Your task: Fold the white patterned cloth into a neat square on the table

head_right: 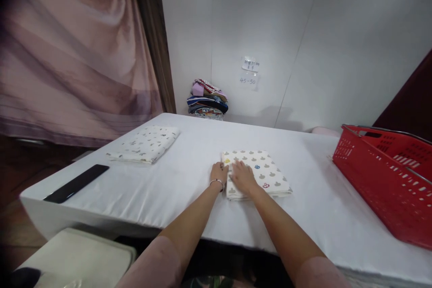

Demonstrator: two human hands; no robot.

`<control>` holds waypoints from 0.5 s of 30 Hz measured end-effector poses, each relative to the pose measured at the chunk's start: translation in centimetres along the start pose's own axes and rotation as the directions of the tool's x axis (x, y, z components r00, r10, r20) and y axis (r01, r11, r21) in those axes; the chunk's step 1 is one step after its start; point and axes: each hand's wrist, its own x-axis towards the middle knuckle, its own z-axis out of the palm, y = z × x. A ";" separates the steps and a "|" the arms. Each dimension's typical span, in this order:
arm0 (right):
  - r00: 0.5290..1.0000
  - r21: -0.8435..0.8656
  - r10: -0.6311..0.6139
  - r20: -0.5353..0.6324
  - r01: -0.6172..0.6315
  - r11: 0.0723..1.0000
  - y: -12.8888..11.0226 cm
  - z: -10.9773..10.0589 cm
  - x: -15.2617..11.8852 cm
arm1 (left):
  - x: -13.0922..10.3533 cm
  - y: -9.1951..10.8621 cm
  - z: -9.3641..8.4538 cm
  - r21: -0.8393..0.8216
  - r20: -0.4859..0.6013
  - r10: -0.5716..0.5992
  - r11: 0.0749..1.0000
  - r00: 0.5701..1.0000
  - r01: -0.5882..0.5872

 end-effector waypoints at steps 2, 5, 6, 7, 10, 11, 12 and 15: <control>0.998 -0.043 -0.013 0.059 0.016 0.999 -0.2 1.0 -0.1 | 0.1 0.0 -0.2 -0.004 0.041 -0.031 1.000 0.999 0.031; 0.996 -0.060 -0.010 0.084 0.015 0.998 -0.2 1.6 -0.3 | 0.7 0.2 -0.5 -0.002 0.091 -0.073 0.997 0.993 0.073; 0.996 -0.056 -0.003 0.094 0.008 0.998 -0.1 1.5 -0.4 | 1.0 0.4 -0.6 -0.001 0.097 -0.077 0.997 0.992 0.078; 0.994 -0.048 0.004 0.109 0.001 0.999 -0.1 1.4 -0.3 | 1.3 0.5 -0.6 0.000 0.101 -0.078 0.997 0.992 0.079; 0.989 -0.027 0.023 0.144 -0.020 0.999 -0.1 0.9 0.1 | 2.5 1.1 -0.4 0.014 0.105 -0.074 0.997 0.992 0.073; 0.990 -0.023 0.021 0.143 -0.017 1.000 -0.1 0.8 0.2 | 3.0 1.3 -0.2 0.023 0.106 -0.076 0.997 0.991 0.074; 0.990 -0.020 0.010 0.140 -0.007 1.000 -0.2 0.8 0.4 | 3.5 1.5 -0.1 0.033 0.108 -0.079 0.997 0.991 0.076; 0.988 -0.002 -0.047 0.147 0.047 0.999 -0.5 1.1 0.6 | 4.6 1.8 0.5 0.074 0.115 -0.085 0.994 0.990 0.077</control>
